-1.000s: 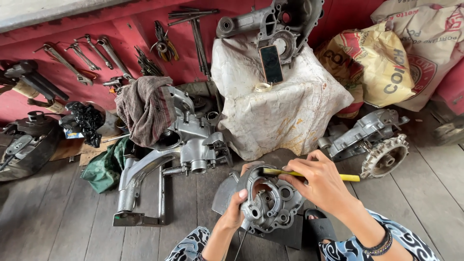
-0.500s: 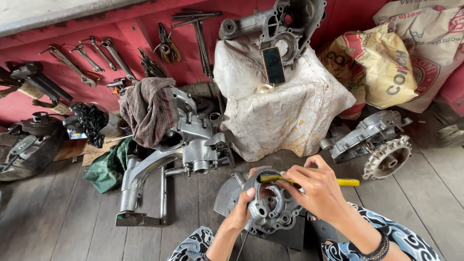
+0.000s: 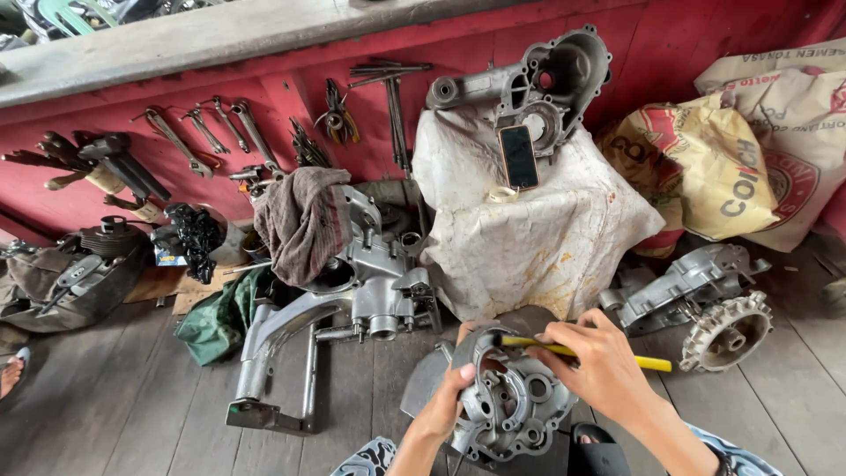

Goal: Cleaning and scraping debris from a motorcycle engine casing using a hand tool.

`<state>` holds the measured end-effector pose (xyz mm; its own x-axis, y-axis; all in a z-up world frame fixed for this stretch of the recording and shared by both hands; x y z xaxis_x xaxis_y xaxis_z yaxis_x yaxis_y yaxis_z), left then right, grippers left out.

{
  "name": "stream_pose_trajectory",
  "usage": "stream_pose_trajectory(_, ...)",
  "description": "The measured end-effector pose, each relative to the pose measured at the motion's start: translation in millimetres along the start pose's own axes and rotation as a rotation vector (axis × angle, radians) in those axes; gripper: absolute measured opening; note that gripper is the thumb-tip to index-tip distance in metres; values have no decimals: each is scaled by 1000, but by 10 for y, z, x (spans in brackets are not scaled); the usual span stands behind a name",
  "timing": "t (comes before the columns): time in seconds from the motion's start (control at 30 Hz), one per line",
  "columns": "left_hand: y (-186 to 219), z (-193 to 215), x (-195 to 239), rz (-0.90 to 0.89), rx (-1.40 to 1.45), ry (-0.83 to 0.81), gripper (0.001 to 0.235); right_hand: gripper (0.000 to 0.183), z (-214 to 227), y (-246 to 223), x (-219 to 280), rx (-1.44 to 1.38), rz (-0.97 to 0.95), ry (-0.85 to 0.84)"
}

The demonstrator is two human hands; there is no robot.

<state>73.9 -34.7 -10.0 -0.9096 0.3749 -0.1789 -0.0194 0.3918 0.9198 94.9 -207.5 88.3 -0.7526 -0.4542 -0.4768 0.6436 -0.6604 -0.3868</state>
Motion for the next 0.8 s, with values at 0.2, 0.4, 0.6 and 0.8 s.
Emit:
stream_pose_trajectory(0.2,328,-190,-42,-31,-182,18,96,20,-39,132,54,86,-111,-74)
stream_pose_trajectory(0.4,368,-275,-39,-103,-252,5,97,22,-18,114,88,47,-77,-16)
stream_pose_trajectory(0.6,182,-292,1,28,-185,-127,78,22,90,-151,142,-68,118,66)
stream_pose_trajectory(0.8,-728,130,180,300,217,20,57,22,111,-383,180,-229,268,72)
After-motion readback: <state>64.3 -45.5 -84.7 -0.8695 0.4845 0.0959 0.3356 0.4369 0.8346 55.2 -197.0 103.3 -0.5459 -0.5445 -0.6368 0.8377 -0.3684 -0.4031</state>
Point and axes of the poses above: each hand's wrist, its own x-axis away from the middle knuckle, its own z-axis out of the back of the hand, y = z × x, the point moved 7 cm from there along -x, towards the middle knuckle, and after that the axes turned 5 degrees about -y, right-handed, at the moved point
